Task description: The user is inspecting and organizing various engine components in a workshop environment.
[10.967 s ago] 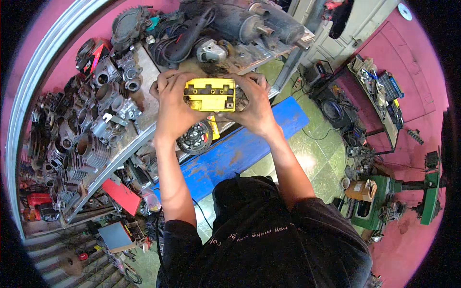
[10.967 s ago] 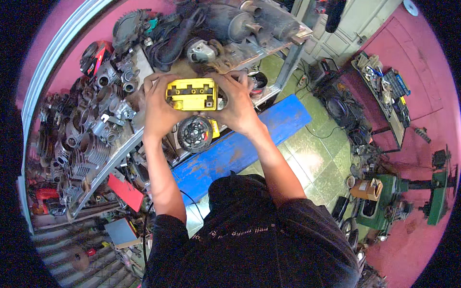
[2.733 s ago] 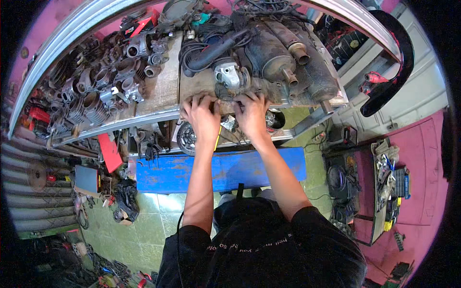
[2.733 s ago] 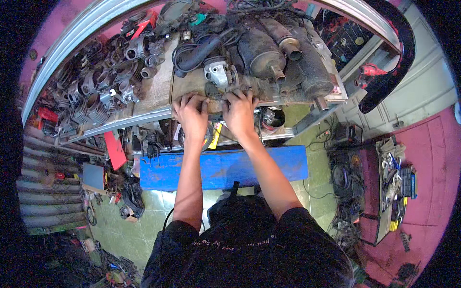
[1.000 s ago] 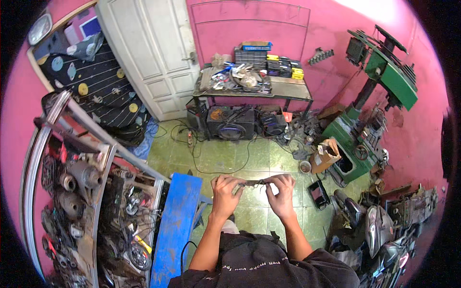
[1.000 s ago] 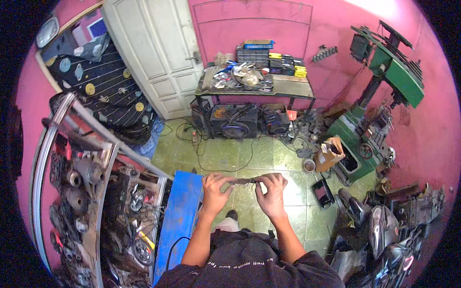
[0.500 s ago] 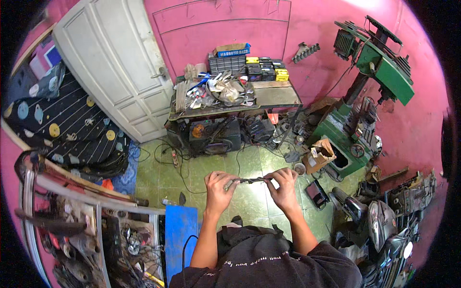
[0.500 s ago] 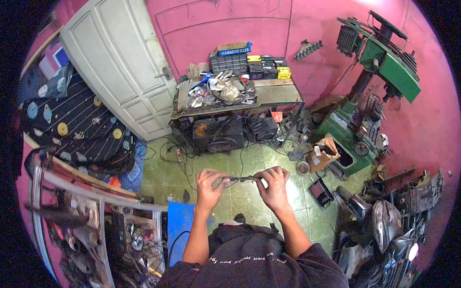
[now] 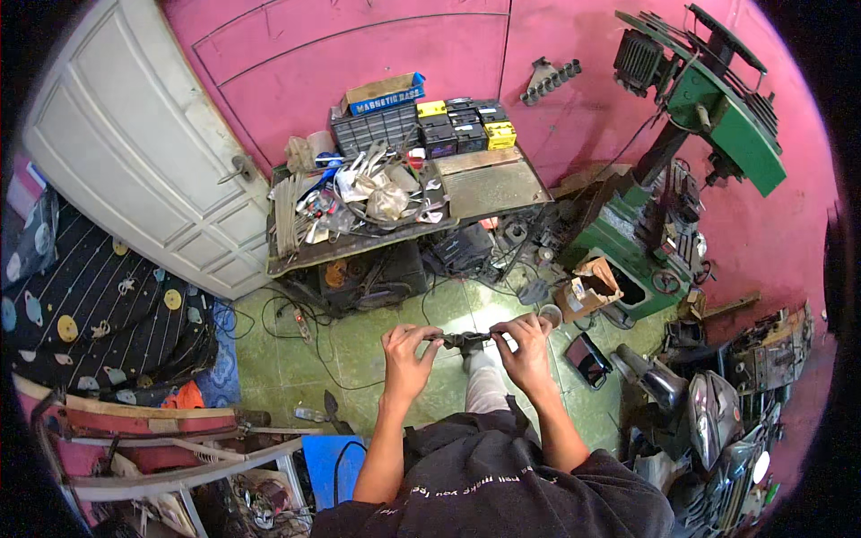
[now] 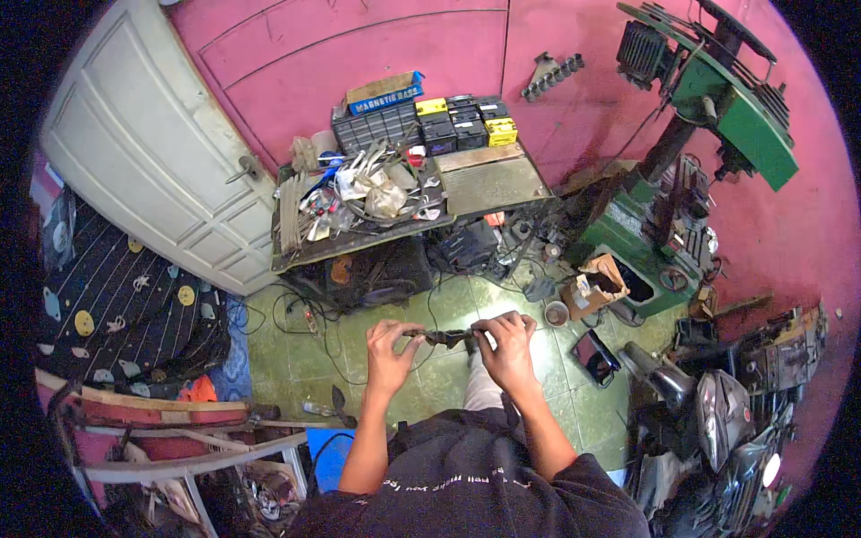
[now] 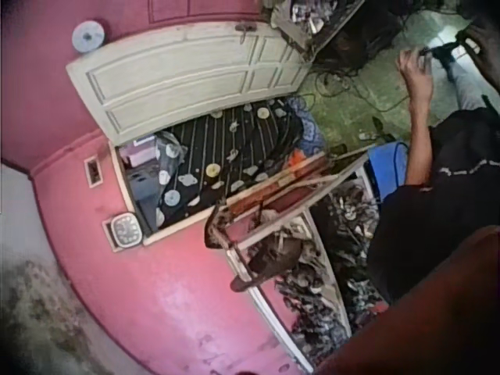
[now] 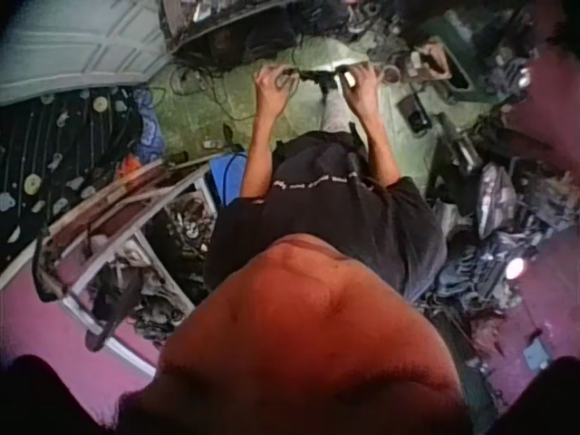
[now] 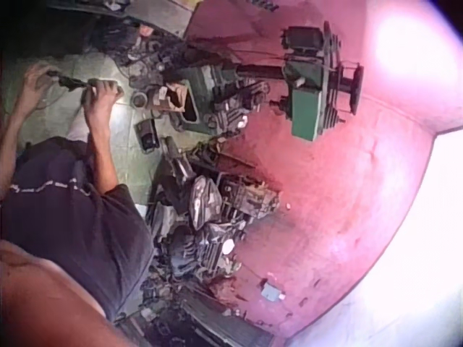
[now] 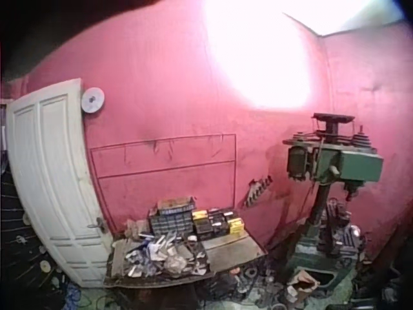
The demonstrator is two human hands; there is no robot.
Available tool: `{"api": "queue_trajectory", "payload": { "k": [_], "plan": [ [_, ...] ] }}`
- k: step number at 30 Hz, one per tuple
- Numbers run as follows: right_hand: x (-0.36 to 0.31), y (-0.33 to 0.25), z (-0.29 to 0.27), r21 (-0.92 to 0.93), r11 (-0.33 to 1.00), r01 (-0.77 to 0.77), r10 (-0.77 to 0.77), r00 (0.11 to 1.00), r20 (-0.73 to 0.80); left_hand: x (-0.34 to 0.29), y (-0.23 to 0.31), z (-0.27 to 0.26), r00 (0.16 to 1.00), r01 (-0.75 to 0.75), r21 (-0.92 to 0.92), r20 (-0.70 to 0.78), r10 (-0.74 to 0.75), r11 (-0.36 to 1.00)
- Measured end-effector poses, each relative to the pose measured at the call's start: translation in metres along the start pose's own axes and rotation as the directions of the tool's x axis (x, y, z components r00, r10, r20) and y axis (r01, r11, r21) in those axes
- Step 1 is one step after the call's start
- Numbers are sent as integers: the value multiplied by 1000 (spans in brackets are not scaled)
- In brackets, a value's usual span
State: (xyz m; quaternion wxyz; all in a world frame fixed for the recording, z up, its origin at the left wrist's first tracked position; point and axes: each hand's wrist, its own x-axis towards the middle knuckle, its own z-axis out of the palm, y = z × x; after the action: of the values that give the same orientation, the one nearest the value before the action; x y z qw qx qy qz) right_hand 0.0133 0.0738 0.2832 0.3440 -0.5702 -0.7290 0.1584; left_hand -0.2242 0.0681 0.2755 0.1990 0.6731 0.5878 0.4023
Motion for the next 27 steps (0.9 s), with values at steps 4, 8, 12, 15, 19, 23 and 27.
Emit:
{"api": "queue_trajectory", "payload": {
  "k": [4, 8, 12, 15, 19, 23, 27],
  "plan": [
    [63, 53, 21, 14, 1000, -3, 2, 1000, 26, 70, -20, 40, 1000, -10, 12, 5, 10, 1000],
    [143, 104, 30, -3, 1000, 8, -8, 996, 92, 149, -28, 77, 1000, -2, 58, 14, 1, 998],
    [214, 140, 34, -17, 998, 53, -50, 984, 171, 219, -40, 104, 998, -20, 103, 64, 13, 995],
    [259, 157, 36, -15, 997, 70, -65, 970, 234, 252, -53, 118, 997, 0, 123, 73, -9, 992],
    [302, 177, 53, -33, 996, 85, -75, 972, 223, 282, -78, 130, 992, 38, 158, 112, -57, 987],
    [330, 190, 74, -63, 998, 18, 3, 950, 313, 308, -107, 137, 986, 36, 206, 152, -68, 978],
    [344, 206, 102, -97, 995, 6, 27, 941, 337, 334, -137, 147, 958, 107, 175, 247, -149, 979]
  ]
}}
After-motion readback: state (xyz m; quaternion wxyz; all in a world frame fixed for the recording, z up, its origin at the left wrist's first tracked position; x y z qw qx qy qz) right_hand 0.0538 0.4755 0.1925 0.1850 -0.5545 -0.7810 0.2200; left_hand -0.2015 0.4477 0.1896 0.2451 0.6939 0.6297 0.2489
